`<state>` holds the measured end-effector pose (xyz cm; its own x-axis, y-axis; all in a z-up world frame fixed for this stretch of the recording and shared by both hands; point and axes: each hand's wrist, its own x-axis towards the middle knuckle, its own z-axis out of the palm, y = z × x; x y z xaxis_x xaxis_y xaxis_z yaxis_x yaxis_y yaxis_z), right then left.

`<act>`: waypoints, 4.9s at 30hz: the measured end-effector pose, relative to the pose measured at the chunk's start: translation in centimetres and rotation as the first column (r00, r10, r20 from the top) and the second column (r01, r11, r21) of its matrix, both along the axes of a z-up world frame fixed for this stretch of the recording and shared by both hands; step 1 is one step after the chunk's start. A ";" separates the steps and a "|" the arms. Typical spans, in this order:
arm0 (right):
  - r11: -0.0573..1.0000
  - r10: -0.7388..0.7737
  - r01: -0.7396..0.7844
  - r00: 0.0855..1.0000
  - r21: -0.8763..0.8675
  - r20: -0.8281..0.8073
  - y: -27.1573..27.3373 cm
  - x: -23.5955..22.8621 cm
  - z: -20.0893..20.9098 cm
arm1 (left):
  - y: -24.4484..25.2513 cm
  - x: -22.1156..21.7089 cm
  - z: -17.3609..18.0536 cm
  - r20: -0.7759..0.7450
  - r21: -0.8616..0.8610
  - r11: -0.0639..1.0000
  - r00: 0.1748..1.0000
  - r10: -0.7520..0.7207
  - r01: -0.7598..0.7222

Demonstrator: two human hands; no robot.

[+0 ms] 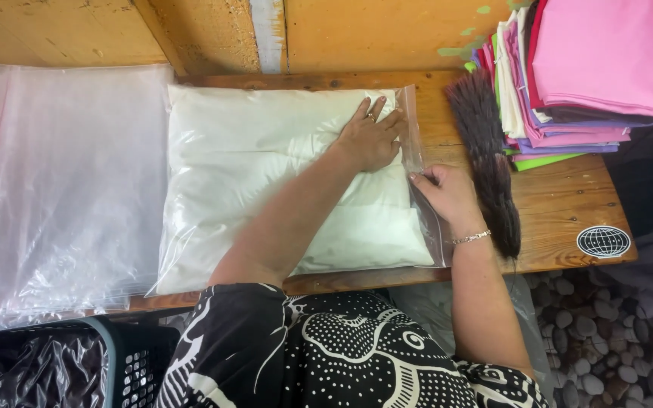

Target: Inserting a white fabric cushion into a plastic bag, smoothing it out, sealing the zip-lock, and brushing the bag before placing it in a basket.

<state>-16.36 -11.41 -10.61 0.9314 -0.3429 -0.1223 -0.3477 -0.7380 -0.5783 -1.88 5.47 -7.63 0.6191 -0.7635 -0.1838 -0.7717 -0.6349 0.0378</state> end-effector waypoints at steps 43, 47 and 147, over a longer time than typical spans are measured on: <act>0.888 -0.392 0.214 0.815 0.406 0.427 5.8 -16.1 1.7 | -0.9 -0.4 -0.9 -0.077 -0.064 0.991 0.991 0.108 -0.113; 0.852 -0.394 0.147 0.812 0.502 0.431 5.4 -16.0 1.4 | -1.2 -0.1 -0.9 -0.065 -0.046 0.993 0.992 0.105 -0.108; 0.377 0.414 -0.401 0.879 -0.835 -0.235 2.8 -18.5 1.9 | -1.4 -1.3 1.7 -0.088 0.046 0.994 0.991 0.101 -0.097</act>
